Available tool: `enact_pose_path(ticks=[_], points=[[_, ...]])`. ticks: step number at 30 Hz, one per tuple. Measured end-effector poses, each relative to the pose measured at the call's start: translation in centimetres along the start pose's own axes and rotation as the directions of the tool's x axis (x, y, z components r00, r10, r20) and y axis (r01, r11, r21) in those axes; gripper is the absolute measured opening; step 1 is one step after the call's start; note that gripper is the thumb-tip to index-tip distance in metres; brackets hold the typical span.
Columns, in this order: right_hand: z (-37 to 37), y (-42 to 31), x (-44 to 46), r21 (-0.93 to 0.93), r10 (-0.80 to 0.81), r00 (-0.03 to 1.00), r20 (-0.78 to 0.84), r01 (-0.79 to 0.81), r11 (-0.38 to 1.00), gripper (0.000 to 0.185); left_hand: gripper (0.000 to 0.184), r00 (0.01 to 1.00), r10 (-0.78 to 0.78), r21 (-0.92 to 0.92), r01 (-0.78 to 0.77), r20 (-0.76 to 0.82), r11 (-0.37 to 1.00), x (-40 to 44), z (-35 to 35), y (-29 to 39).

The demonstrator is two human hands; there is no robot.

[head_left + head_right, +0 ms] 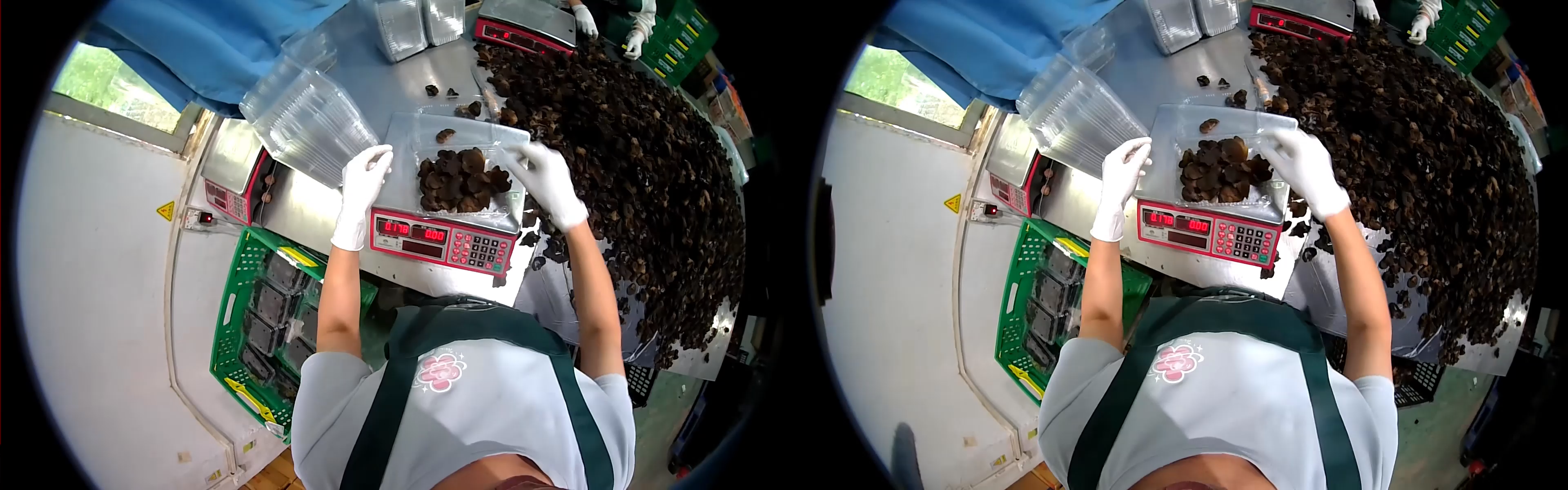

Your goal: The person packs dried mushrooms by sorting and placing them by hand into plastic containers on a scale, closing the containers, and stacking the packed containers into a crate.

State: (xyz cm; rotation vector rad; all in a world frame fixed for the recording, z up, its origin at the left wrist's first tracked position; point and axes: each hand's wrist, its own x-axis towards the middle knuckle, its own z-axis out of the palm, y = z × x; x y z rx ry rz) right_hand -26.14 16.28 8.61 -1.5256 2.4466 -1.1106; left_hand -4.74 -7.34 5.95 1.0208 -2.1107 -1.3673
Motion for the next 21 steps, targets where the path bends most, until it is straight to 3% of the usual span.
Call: enact_pose_path(ticks=[1,3,5,6,9,14,17,19,21], points=[[0.9,-0.8,2.8,0.037,-0.025,0.997,0.074,0.022,0.999,0.027,0.028,1.0,-0.009,-0.002,0.009,0.002,1.0,0.4,-0.2,-0.4],[3.8,-0.8,7.3,-0.084,-0.084,0.97,0.228,0.106,0.991,0.029,0.028,1.0,-0.007,-0.089,0.009,0.013,0.996,1.6,-0.4,-1.1],[7.2,0.6,10.7,-0.146,-0.197,0.896,0.398,0.274,0.951,0.031,0.028,0.999,-0.035,-0.099,0.036,0.01,0.994,2.3,-0.6,-0.7],[8.7,0.5,12.2,-0.234,-0.152,0.837,0.525,0.314,0.92,0.034,0.028,1.0,-0.024,-0.11,0.025,0.016,0.994,2.7,-0.8,-0.6],[10.8,0.8,13.8,-0.283,-0.107,0.788,0.606,0.339,0.897,0.037,0.027,0.999,-0.034,-0.134,0.036,0.016,0.99,4.1,-1.0,-0.9],[10.3,0.7,13.5,-0.36,-0.063,0.81,0.583,0.327,0.874,0.031,0.027,0.999,0.015,-0.168,-0.006,0.05,0.986,5.4,0.3,-1.8],[8.1,2.1,11.8,-0.142,-0.155,0.937,0.313,0.207,0.968,0.024,0.027,0.998,0.014,-0.163,-0.003,0.063,0.987,6.0,0.9,-1.7],[3.3,1.1,8.9,0.064,0.0,0.968,0.249,-0.016,0.998,0.023,0.028,0.997,0.011,-0.164,0.001,0.073,0.987,6.2,1.0,-1.9],[-1.0,2.4,4.0,0.05,0.197,0.971,0.138,-0.206,0.977,0.023,0.03,0.996,-0.014,-0.147,0.027,0.09,0.989,6.3,0.7,-2.0]])
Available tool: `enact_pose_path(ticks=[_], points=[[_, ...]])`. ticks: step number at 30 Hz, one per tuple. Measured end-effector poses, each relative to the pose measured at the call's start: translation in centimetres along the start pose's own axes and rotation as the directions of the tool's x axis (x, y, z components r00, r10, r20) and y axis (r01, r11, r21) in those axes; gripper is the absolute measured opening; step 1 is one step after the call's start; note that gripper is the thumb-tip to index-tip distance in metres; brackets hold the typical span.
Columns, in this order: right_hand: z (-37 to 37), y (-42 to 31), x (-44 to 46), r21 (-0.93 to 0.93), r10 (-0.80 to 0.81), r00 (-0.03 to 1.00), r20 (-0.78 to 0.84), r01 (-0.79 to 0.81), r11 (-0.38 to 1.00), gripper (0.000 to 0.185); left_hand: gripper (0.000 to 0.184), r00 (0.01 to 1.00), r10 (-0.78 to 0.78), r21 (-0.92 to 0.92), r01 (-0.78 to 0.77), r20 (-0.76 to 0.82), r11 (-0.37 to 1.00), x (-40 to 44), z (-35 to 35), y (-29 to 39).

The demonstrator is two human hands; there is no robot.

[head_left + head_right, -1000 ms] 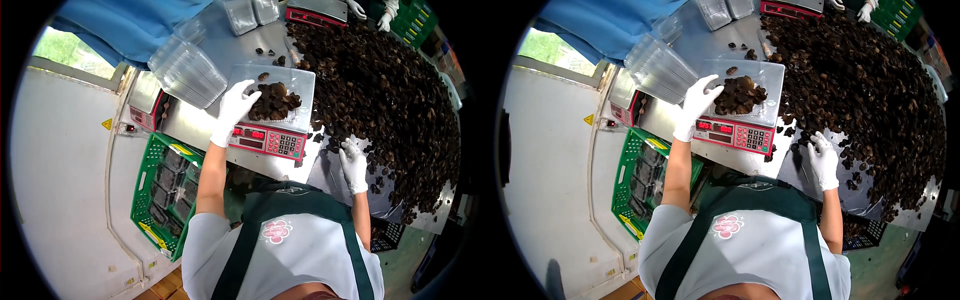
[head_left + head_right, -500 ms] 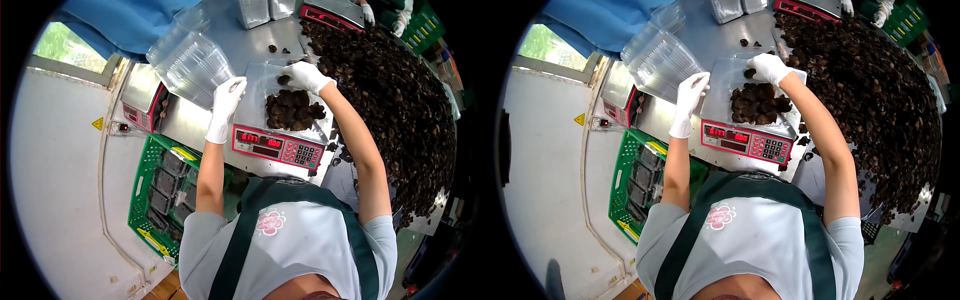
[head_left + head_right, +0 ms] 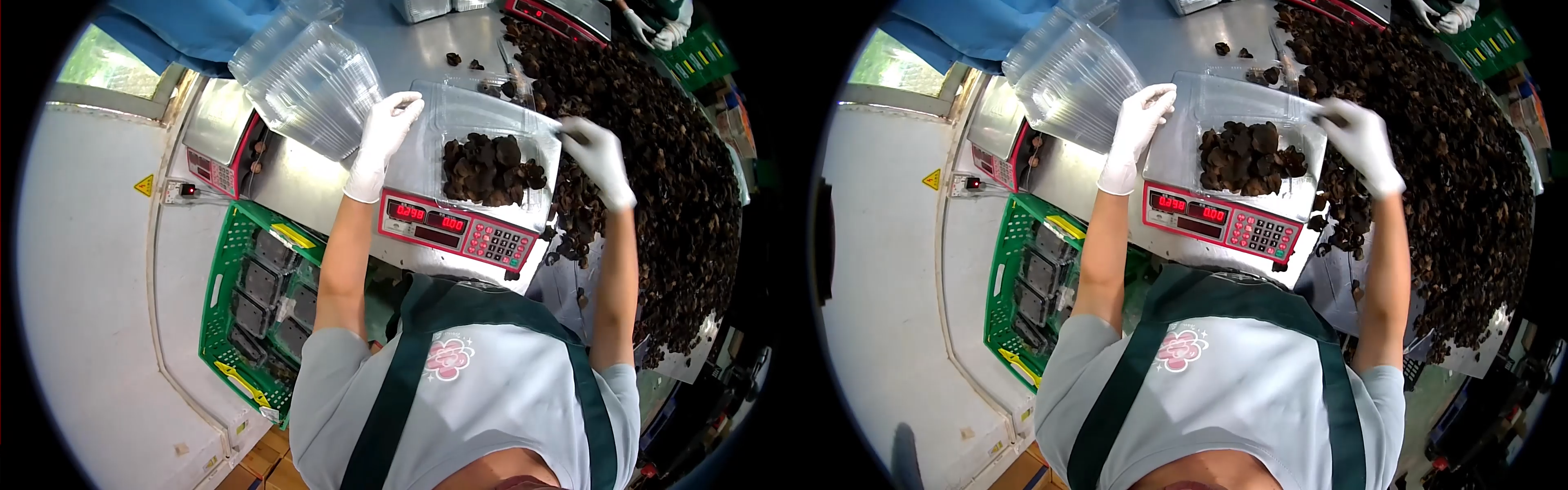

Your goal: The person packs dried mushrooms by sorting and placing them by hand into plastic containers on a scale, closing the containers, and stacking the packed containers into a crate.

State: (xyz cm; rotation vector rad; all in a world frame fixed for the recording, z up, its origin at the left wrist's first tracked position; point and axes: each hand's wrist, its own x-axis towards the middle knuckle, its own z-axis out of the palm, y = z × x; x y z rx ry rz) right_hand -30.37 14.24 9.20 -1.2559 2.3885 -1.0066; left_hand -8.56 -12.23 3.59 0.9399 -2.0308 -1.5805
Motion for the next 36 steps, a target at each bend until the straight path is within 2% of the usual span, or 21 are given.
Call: enact_pose_path(ticks=[1,3,6,7,8,10,12,15,16,17,18,19,20,21,24,27,28,30,32,34,36], points=[[-1.9,1.9,-3.1,0.027,-0.051,0.997,-0.062,0.053,0.998,0.026,0.033,0.999,-0.027,0.009,0.027,0.025,1.0,0.2,-0.2,-0.3],[-5.8,4.5,-10.2,-0.051,0.167,0.978,-0.129,-0.174,0.983,0.024,0.034,0.998,-0.046,-0.018,0.047,0.049,0.999,0.4,-0.3,-0.3],[-10.5,11.9,-23.0,-0.182,0.502,0.821,-0.272,-0.556,0.811,0.023,0.039,0.992,-0.075,-0.073,0.083,0.104,0.994,1.1,-0.2,-0.7],[-11.7,12.8,-27.0,-0.261,0.577,0.749,-0.325,-0.658,0.707,0.025,0.04,0.992,-0.06,-0.081,0.069,0.107,0.994,1.4,-0.1,-0.7],[-13.1,16.8,-32.7,-0.354,0.543,0.759,-0.36,-0.649,0.673,0.028,0.04,0.993,-0.044,-0.088,0.054,0.111,0.995,1.6,0.1,-0.6],[-15.0,21.3,-41.3,-0.44,0.729,0.524,-0.439,-0.833,0.334,0.031,0.041,0.993,-0.04,-0.054,0.046,0.111,0.997,2.1,0.7,-0.2],[-15.8,26.2,-49.4,-0.396,0.795,0.342,-0.502,-0.907,0.14,0.03,0.044,0.997,-0.005,-0.019,0.006,0.073,1.0,2.6,1.4,0.3],[-13.8,29.9,-53.0,-0.255,0.766,0.297,-0.571,-0.95,0.179,0.032,0.049,0.999,0.028,0.041,-0.029,0.027,0.999,4.1,2.6,-0.5],[-13.3,28.5,-52.1,-0.186,0.752,0.275,-0.599,-0.961,0.204,0.033,0.052,0.998,0.058,0.075,-0.057,-0.004,0.996,4.3,2.9,-0.5],[-13.0,27.9,-50.1,-0.068,0.76,0.31,-0.571,-0.941,0.333,0.038,0.052,0.998,0.061,0.075,-0.061,-0.001,0.995,4.4,3.2,-0.6],[-11.9,23.6,-45.1,-0.063,0.768,0.327,-0.551,-0.934,0.353,0.038,0.054,1.0,0.003,0.007,-0.003,0.011,1.0,4.3,3.7,-0.2],[-11.0,23.5,-43.0,-0.081,0.685,0.511,-0.52,-0.827,0.556,0.035,0.056,0.998,-0.053,-0.06,0.054,0.028,0.997,4.2,4.0,0.2],[-9.7,21.3,-38.6,0.029,0.714,0.516,-0.473,-0.801,0.597,0.034,0.056,0.998,-0.045,-0.059,0.047,0.035,0.997,4.2,4.2,0.3],[-8.2,18.4,-34.2,0.099,0.657,0.59,-0.47,-0.704,0.703,0.03,0.058,0.995,-0.077,-0.131,0.085,0.066,0.988,4.1,4.3,0.4],[-4.3,10.9,-23.3,0.145,0.547,0.74,-0.39,-0.538,0.831,0.027,0.061,0.985,-0.119,-0.253,0.147,0.123,0.956,3.9,4.8,1.2],[-0.1,6.0,-15.6,0.292,0.465,0.86,-0.21,-0.399,0.869,0.029,0.06,0.986,-0.102,-0.463,0.154,0.135,0.873,3.6,4.6,1.5],[1.4,5.2,-13.7,0.24,0.347,0.915,-0.209,-0.296,0.925,0.033,0.06,0.986,-0.098,-0.464,0.151,0.138,0.873,3.7,4.6,1.4],[4.1,3.8,-10.5,0.277,0.282,0.95,-0.134,-0.237,0.931,0.04,0.051,0.987,-0.067,-0.588,0.143,0.149,0.796,3.9,4.7,1.1],[5.9,1.8,-8.4,0.327,0.336,0.938,-0.089,-0.292,0.899,0.049,0.053,0.987,-0.03,-0.563,0.114,0.157,0.819,3.6,4.7,1.4],[7.7,1.4,-7.2,0.132,0.266,0.95,-0.163,-0.246,0.96,0.05,0.055,0.987,0.003,-0.533,0.085,0.162,0.842,3.1,4.6,1.7],[9.1,0.6,-6.7,0.061,0.278,0.926,-0.254,-0.272,0.96,0.052,0.058,0.991,0.032,-0.434,0.028,0.131,0.9,2.4,5.1,2.1]])
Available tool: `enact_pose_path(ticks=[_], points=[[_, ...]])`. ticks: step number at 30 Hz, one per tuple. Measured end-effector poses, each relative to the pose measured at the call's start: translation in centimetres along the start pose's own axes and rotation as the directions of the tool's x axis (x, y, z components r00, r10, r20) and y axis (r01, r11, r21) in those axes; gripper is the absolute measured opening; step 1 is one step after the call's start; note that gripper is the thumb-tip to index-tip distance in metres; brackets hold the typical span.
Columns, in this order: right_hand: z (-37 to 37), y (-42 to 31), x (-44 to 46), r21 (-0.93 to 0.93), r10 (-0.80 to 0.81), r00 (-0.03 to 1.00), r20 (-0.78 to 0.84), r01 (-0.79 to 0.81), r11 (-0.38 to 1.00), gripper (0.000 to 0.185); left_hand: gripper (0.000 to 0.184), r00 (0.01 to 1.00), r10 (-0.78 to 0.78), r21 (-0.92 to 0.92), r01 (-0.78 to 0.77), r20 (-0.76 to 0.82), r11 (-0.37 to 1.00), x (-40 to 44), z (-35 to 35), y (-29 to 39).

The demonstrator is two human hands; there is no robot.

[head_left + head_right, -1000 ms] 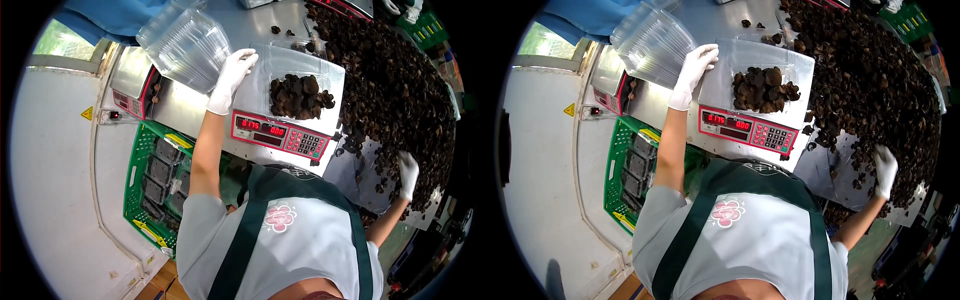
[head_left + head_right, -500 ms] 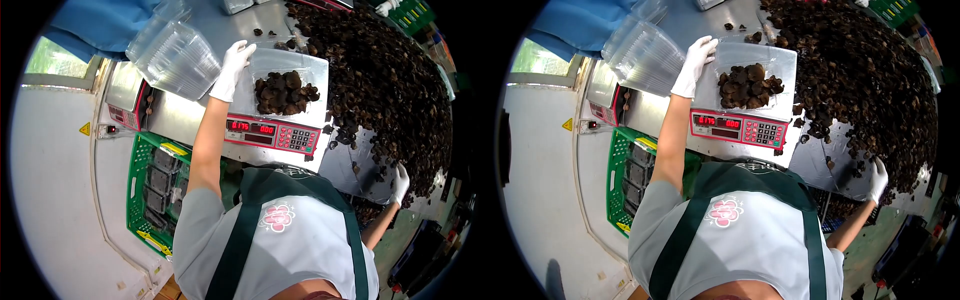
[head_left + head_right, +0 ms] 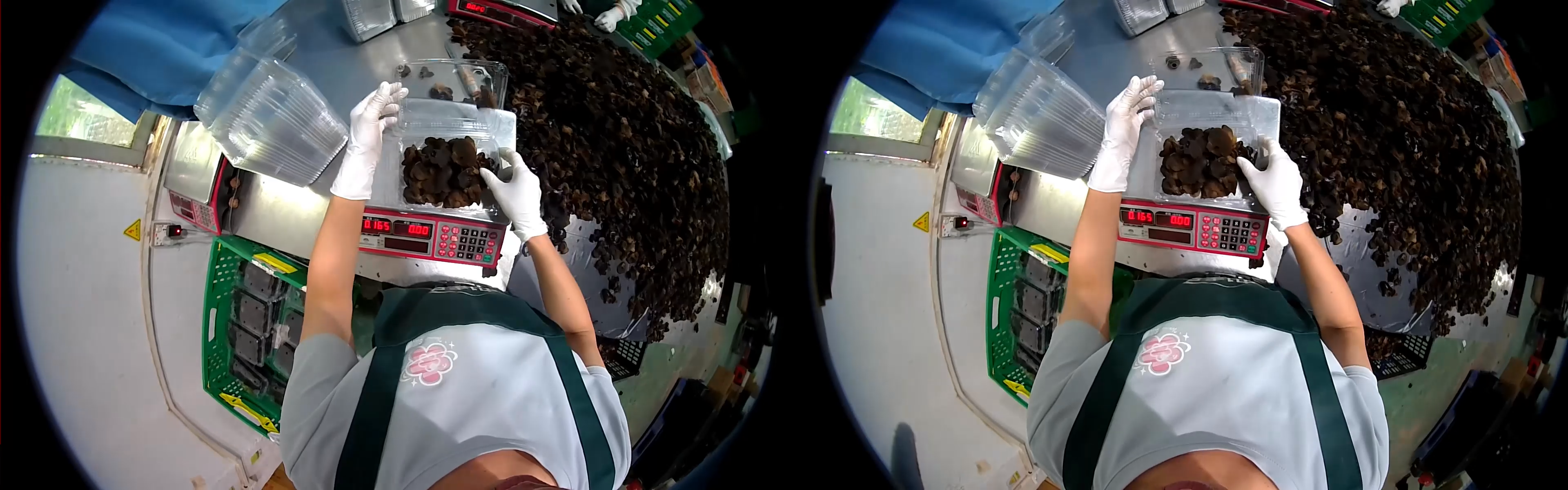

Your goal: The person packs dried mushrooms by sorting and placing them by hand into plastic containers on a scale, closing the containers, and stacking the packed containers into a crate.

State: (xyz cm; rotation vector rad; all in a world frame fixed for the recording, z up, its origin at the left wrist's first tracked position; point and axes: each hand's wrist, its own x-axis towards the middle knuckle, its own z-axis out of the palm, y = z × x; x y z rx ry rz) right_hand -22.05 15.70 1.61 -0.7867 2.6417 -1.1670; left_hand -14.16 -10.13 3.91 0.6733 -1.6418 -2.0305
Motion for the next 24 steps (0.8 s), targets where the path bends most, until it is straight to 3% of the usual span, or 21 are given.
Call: enact_pose_path(ticks=[1,2,4,6,8,9,10,12,14,16,17,18,21,22,23,24], points=[[1.4,0.6,0.0,-0.1,-0.191,0.963,-0.188,0.175,0.979,0.057,0.061,0.999,0.006,0.02,-0.005,-0.041,1.0,-0.4,0.5,0.1],[1.4,1.0,-0.1,-0.098,-0.189,0.964,-0.186,0.173,0.98,0.057,0.061,0.999,0.003,0.023,-0.002,-0.043,1.0,-0.8,0.5,-0.1],[0.1,-0.2,-0.4,-0.054,0.052,0.999,-0.011,-0.053,0.997,0.06,0.063,0.999,0.044,-0.042,-0.043,0.009,0.998,-1.3,0.7,-0.2],[-1.4,-0.6,-0.7,0.199,0.16,0.975,0.154,-0.19,0.961,0.056,0.068,0.997,0.076,0.001,-0.076,-0.007,0.997,-2.1,0.9,-0.4],[-1.8,1.5,-1.0,0.497,0.159,0.958,0.24,-0.262,0.827,0.047,0.072,0.98,0.197,0.022,-0.197,0.009,0.98,-3.0,0.7,-0.5],[-2.4,1.7,-1.4,0.561,0.123,0.968,0.217,-0.227,0.796,0.04,0.077,0.974,0.226,0.026,-0.227,0.025,0.974,-3.4,0.5,-0.6],[-2.6,2.9,-1.6,0.481,0.087,0.978,0.191,-0.171,0.86,0.037,0.077,0.974,0.224,0.024,-0.225,0.032,0.974,-3.9,0.4,-0.8],[-3.2,3.4,-2.1,0.507,0.137,0.967,0.216,-0.231,0.831,0.034,0.08,0.939,0.339,0.073,-0.342,0.061,0.937,-5.2,0.0,-1.1],[-3.4,3.8,-2.4,0.543,0.126,0.972,0.2,-0.217,0.811,0.032,0.071,0.909,0.404,0.071,-0.412,0.1,0.909,-6.6,-0.6,-1.6],[-4.1,2.8,-2.9,0.615,0.153,0.953,0.262,-0.287,0.734,0.032,0.05,0.867,0.475,0.328,-0.497,0.151,0.803,-8.2,-0.9,-1.7],[-4.1,2.8,-3.1,0.658,0.165,0.946,0.28,-0.314,0.685,0.037,0.029,0.861,0.473,0.441,-0.503,0.186,0.743,-9.1,-1.2,-1.6],[-4.1,2.6,-3.4,0.659,0.166,0.946,0.279,-0.314,0.684,0.037,0.026,0.83,0.499,0.586,-0.539,0.248,0.605,-9.7,-1.5,-2.1],[-4.5,1.5,-4.0,0.46,0.211,0.881,0.424,-0.41,0.787,0.043,0.043,0.875,0.47,0.65,-0.426,0.118,0.629,-12.1,-1.2,-3.6],[-3.7,2.1,-4.2,0.334,0.125,0.921,0.368,-0.257,0.907,0.035,0.043,0.875,0.469,0.652,-0.424,0.118,0.628,-12.7,-1.5,-4.3],[-3.5,2.3,-4.4,0.395,0.158,0.904,0.398,-0.324,0.86,0.03,0.044,0.965,0.263,0.5,-0.218,-0.021,0.838,-13.3,-1.7,-4.8],[-3.6,1.8,-4.5,0.45,0.187,0.883,0.431,-0.39,0.803,0.025,0.045,0.993,0.017,0.296,0.017,-0.113,0.955,-13.8,-1.8,-5.0]])
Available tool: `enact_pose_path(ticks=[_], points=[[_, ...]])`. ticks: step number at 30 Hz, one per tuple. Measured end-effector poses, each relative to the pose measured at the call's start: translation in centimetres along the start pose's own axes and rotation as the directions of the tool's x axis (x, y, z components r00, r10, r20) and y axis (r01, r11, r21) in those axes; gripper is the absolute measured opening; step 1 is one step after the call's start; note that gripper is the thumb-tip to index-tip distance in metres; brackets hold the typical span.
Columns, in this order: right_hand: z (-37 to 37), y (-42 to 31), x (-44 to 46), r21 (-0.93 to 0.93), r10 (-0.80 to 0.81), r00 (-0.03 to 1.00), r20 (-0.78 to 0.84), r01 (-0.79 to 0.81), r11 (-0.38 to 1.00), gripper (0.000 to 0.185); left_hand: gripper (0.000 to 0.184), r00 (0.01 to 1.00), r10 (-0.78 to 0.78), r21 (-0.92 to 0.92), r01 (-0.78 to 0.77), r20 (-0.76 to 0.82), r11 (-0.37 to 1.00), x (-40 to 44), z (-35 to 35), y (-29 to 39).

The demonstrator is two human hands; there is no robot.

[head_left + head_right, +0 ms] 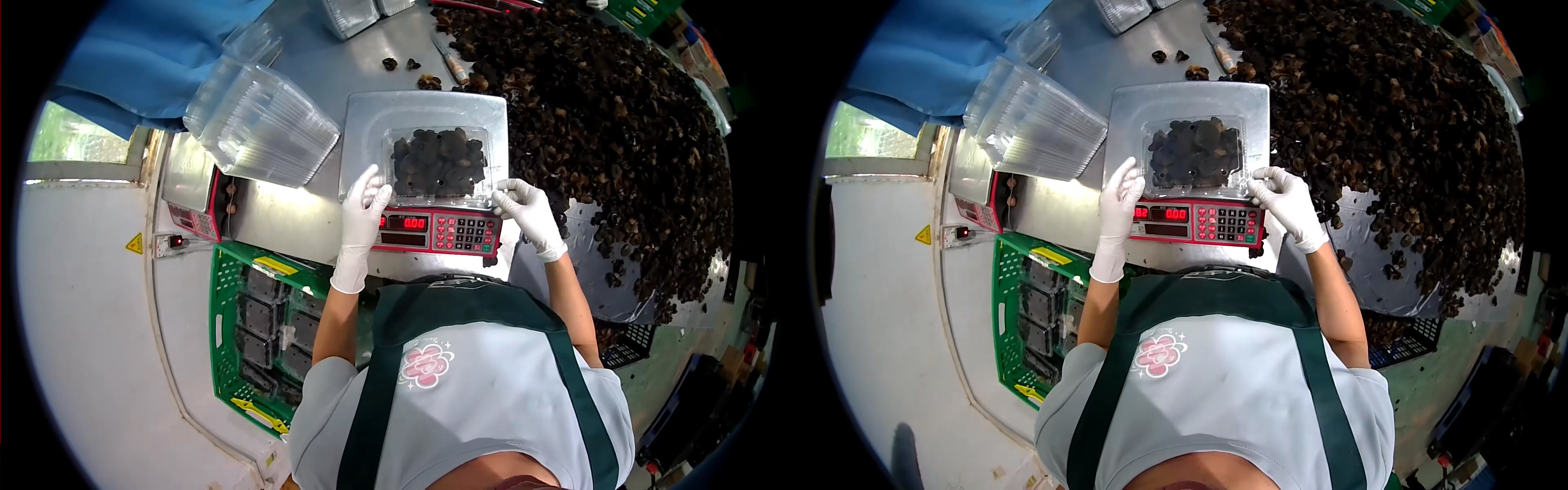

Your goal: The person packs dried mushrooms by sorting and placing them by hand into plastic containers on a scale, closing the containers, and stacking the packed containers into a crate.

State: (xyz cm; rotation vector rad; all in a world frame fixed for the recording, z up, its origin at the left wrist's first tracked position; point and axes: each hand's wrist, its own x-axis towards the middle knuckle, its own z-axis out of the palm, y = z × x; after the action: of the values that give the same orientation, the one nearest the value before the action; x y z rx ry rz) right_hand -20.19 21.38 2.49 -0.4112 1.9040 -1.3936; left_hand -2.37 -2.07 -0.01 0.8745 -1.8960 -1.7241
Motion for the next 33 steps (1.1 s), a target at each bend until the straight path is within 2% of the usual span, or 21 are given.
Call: enact_pose_path(ticks=[2,4,5,8,10,12,14,15,16,17,18,19,20,21,22,23,24,26,28,32,33], points=[[0.2,-0.3,0.1,0.081,0.045,0.999,0.031,-0.048,0.996,0.02,0.043,0.999,-0.024,-0.001,0.024,0.027,1.0,-0.4,-0.6,-0.2],[0.3,-0.2,0.1,0.157,0.084,0.994,0.065,-0.094,0.983,0.016,0.037,0.948,-0.27,-0.101,0.289,0.167,0.952,-1.0,-0.7,1.3],[0.5,-0.1,0.2,0.185,0.058,0.995,0.076,-0.072,0.98,0.015,0.027,0.958,-0.255,-0.163,0.274,0.129,0.948,-1.3,-0.2,1.8],[0.9,0.9,0.4,0.221,0.025,0.995,0.096,-0.046,0.974,0.011,0.023,0.959,-0.238,-0.168,0.263,0.157,0.95,-1.3,-0.3,1.0],[1.3,1.7,0.4,0.256,-0.077,0.996,0.044,0.063,0.965,0.008,0.02,0.97,-0.201,-0.192,0.225,0.137,0.955,-1.6,0.0,0.2],[1.7,2.2,-0.1,0.204,-0.09,0.996,0.024,0.084,0.975,0.005,0.019,0.982,-0.181,-0.126,0.187,0.064,0.974,-1.9,0.3,-0.1],[1.9,3.3,-0.5,0.194,-0.215,0.976,-0.038,0.218,0.956,0.006,0.019,0.986,-0.151,-0.076,0.157,0.078,0.985,-2.4,0.2,-0.5],[1.9,3.3,-0.8,0.1,-0.243,0.968,-0.057,0.247,0.964,0.009,0.02,0.989,-0.122,-0.026,0.125,0.089,0.992,-2.7,0.1,-0.7],[1.7,3.3,-1.2,0.1,-0.243,0.969,-0.05,0.247,0.964,0.009,0.02,0.989,-0.124,-0.026,0.126,0.082,0.992,-2.9,-0.2,-1.0],[1.4,3.1,-1.8,-0.121,-0.436,0.896,-0.082,0.425,0.897,0.01,0.02,0.992,-0.026,0.004,0.025,0.127,1.0,-3.1,-0.6,-1.4],[1.3,2.9,-2.4,-0.337,-0.612,0.788,-0.066,0.559,0.757,0.012,0.02,0.983,0.066,0.03,-0.073,0.174,0.997,-3.6,-1.0,-1.7],[1.1,3.1,-2.5,-0.343,-0.655,0.755,-0.039,0.605,0.718,0.015,0.027,0.976,0.009,0.172,-0.047,0.218,0.984,-4.0,-1.3,0.4],[0.7,2.8,-2.8,-0.454,-0.705,0.709,0.033,0.639,0.621,0.02,0.037,0.985,-0.131,0.255,0.099,0.111,0.962,-5.0,-0.6,2.6],[0.6,2.0,-3.0,-0.469,-0.769,0.633,0.083,0.706,0.531,0.024,0.04,0.978,0.16,0.285,-0.192,0.132,0.939,-4.7,-0.7,1.9],[0.7,1.4,-3.1,-0.477,-0.824,0.551,0.133,0.764,0.434,0.028,0.044,0.886,0.434,0.309,-0.463,0.162,0.83,-4.5,-0.7,1.4],[0.9,1.6,-3.2,-0.543,-0.852,0.5,0.157,0.764,0.348,0.031,0.042,0.821,0.558,0.352,-0.562,0.125,0.748,-5.2,-0.9,1.1],[1.1,1.2,-3.2,-0.56,-0.897,0.397,0.194,0.796,0.231,0.03,0.035,0.754,0.645,0.499,-0.609,0.122,0.617,-5.4,-1.0,1.2],[1.6,0.7,-3.7,-0.563,-0.908,0.352,0.228,0.808,0.172,0.029,0.03,0.686,0.719,0.47,-0.674,0.112,0.57,-6.1,-2.1,-0.6],[2.0,0.7,-4.1,-0.556,-0.921,0.3,0.247,0.823,0.119,0.03,0.03,0.677,0.732,0.485,-0.667,0.078,0.565,-7.0,-2.6,-1.9],[3.0,0.6,-4.6,-0.568,-0.922,0.284,0.263,0.818,0.09,0.031,0.033,0.666,0.746,0.462,-0.657,-0.014,0.596,-8.8,-3.5,-3.5],[3.2,0.7,-4.6,-0.569,-0.924,0.275,0.265,0.818,0.08,0.031,0.037,0.611,0.792,0.505,-0.684,0.002,0.527,-9.1,-3.9,-2.5]])
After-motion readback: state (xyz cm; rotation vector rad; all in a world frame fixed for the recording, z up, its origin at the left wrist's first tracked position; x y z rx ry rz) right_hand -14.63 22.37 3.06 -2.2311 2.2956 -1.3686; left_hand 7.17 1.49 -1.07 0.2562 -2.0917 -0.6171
